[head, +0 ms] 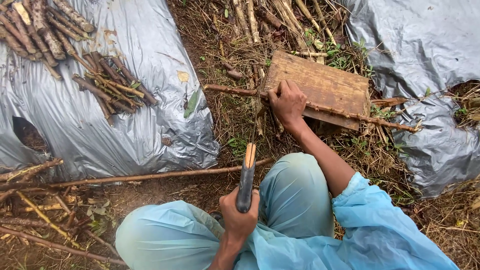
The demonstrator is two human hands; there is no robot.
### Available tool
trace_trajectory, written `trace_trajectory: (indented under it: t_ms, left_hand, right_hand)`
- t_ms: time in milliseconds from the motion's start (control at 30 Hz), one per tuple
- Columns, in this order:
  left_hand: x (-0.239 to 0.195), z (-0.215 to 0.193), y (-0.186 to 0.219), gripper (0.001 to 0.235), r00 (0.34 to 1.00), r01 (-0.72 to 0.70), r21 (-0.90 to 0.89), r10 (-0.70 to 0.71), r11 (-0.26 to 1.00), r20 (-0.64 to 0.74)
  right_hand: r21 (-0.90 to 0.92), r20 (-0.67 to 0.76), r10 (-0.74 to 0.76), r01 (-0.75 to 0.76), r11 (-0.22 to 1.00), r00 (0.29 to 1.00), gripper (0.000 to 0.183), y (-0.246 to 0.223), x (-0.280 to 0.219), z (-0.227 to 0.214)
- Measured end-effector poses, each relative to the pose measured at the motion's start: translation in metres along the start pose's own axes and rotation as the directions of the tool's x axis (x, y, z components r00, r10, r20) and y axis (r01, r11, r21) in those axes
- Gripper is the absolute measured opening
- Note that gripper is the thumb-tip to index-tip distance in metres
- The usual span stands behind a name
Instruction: Using a hand saw to cut long wooden sticks into shorter segments on a wooden block in a field.
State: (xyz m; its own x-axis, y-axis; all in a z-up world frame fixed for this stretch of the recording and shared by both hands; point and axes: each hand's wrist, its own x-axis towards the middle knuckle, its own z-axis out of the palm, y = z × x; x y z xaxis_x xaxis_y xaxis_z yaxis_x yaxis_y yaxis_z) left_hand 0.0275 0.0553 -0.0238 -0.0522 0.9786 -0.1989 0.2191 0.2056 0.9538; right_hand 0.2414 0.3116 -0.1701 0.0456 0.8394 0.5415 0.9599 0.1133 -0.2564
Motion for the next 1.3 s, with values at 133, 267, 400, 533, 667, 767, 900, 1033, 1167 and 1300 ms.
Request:
trace_trajectory:
  t_ms: [133, 267, 400, 533, 667, 767, 900, 1033, 1167, 1300]
  left_hand:
    - [-0.042, -0.021, -0.015, 0.031, 0.997, -0.028, 0.052, 0.032, 0.998, -0.072]
    - [-0.012, -0.009, -0.011, 0.032, 0.998, -0.040, 0.047, 0.043, 0.998, -0.055]
    - [0.022, 0.017, -0.030, 0.032, 0.991, -0.123, -0.070, 0.120, 0.990, -0.050]
    - [-0.015, 0.002, -0.046, 0.025, 1.000, 0.016, -0.081, -0.018, 0.997, -0.022]
    - [-0.042, -0.007, -0.087, 0.032, 0.990, 0.087, -0.102, -0.097, 0.991, -0.101]
    - [-0.033, -0.010, -0.077, 0.033, 0.982, -0.015, -0.078, -0.001, 0.997, -0.191]
    - [-0.013, -0.045, -0.021, 0.032, 0.965, -0.039, -0.073, 0.018, 0.997, -0.260]
    - [0.000, -0.082, -0.003, 0.032, 0.958, -0.142, 0.038, 0.147, 0.989, -0.246]
    - [0.009, -0.100, 0.000, 0.034, 0.943, -0.210, 0.098, 0.228, 0.973, -0.244]
    - [0.007, -0.090, -0.016, 0.034, 0.952, -0.185, -0.009, 0.177, 0.983, -0.249]
  right_hand:
    - [0.021, 0.026, 0.009, -0.010, 1.000, 1.000, 0.023, -0.004, 0.000, -0.004]
    - [0.011, 0.006, -0.010, 0.010, 1.000, 1.000, 0.021, -0.007, -0.005, -0.011]
    - [0.012, 0.005, -0.002, 0.002, 1.000, 1.000, 0.021, -0.001, -0.006, -0.011]
    - [0.034, 0.028, 0.017, -0.018, 0.999, 0.999, 0.023, -0.003, 0.001, -0.003]
    - [0.021, 0.031, 0.036, -0.037, 0.999, 0.999, 0.023, -0.004, 0.005, -0.003]
    - [0.021, -0.014, 0.003, -0.003, 1.000, 1.000, 0.023, -0.003, 0.006, -0.001]
    - [0.066, 0.012, -0.011, 0.010, 0.998, 1.000, 0.030, 0.002, 0.013, -0.010]
    - [0.385, 0.321, -0.100, -0.033, 0.922, 0.942, 0.026, 0.002, 0.030, -0.079]
    - [0.216, 0.493, -0.085, -0.028, 0.976, 0.866, 0.047, 0.032, 0.019, -0.140]
    - [0.189, 0.436, -0.166, 0.091, 0.978, 0.885, 0.035, 0.060, -0.011, -0.122]
